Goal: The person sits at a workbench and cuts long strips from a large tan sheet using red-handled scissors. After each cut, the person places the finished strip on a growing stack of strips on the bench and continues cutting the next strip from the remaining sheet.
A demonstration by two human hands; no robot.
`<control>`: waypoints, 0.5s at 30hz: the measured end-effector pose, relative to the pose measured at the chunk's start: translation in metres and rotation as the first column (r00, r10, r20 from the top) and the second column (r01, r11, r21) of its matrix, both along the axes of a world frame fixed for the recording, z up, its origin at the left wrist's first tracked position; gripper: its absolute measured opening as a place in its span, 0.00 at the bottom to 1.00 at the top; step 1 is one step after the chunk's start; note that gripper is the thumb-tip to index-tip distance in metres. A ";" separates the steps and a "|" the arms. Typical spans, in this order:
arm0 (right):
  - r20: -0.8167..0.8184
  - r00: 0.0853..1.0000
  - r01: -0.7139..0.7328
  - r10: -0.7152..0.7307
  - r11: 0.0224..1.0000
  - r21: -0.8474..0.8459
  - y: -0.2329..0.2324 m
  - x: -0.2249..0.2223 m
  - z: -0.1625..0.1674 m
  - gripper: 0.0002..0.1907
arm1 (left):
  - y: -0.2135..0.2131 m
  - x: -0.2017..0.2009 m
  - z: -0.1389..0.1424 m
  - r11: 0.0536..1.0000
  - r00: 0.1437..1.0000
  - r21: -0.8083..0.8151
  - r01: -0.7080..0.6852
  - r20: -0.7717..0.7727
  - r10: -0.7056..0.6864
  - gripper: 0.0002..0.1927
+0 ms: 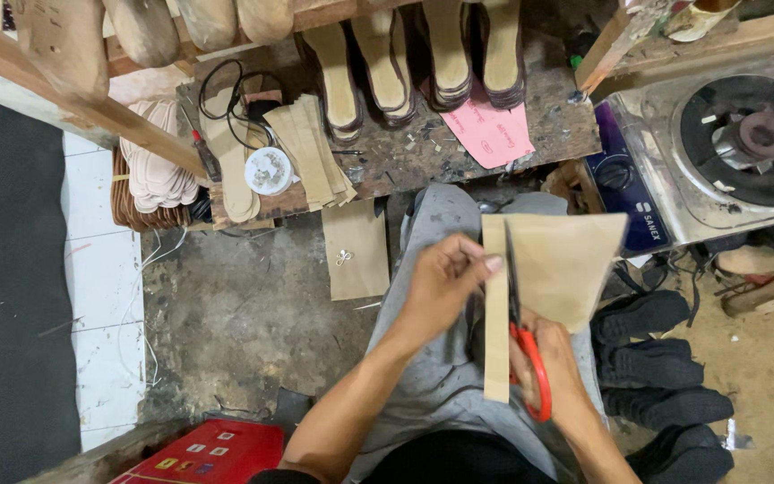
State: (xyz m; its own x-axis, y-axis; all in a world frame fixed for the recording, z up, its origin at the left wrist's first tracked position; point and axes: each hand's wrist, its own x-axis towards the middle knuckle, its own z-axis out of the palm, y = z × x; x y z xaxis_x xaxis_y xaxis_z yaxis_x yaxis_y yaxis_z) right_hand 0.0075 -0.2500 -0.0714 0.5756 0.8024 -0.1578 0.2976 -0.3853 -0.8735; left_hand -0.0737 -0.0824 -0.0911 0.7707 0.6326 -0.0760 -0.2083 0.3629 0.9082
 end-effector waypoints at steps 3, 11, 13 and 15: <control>-0.025 0.999 0.022 -0.020 0.996 0.084 -0.001 0.004 -0.002 0.07 | -0.013 0.007 -0.007 0.995 0.998 -0.075 0.065 0.016 -0.064 0.06; -0.237 0.945 0.237 -0.227 0.971 0.015 0.001 0.018 -0.031 0.19 | 0.020 0.002 -0.035 0.902 0.925 0.369 -0.224 -0.210 0.316 0.11; -0.381 0.897 0.281 -0.225 0.955 0.096 -0.001 0.029 -0.035 0.19 | 0.076 -0.016 -0.046 0.765 0.865 0.534 -0.361 -0.115 0.489 0.14; -0.453 0.877 0.261 -0.159 0.950 0.172 -0.002 0.032 -0.038 0.18 | 0.136 -0.026 -0.057 0.774 0.666 0.463 -0.432 -0.415 0.620 0.14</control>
State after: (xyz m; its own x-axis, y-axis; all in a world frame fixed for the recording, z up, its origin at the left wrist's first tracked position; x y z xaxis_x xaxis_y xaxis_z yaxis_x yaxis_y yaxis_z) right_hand 0.0391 -0.2523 -0.1089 0.6510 0.7129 -0.2605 -0.1912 -0.1781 -0.9653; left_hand -0.0994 0.0539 -0.1486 0.1939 0.9772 -0.0864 0.2565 0.0345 0.9659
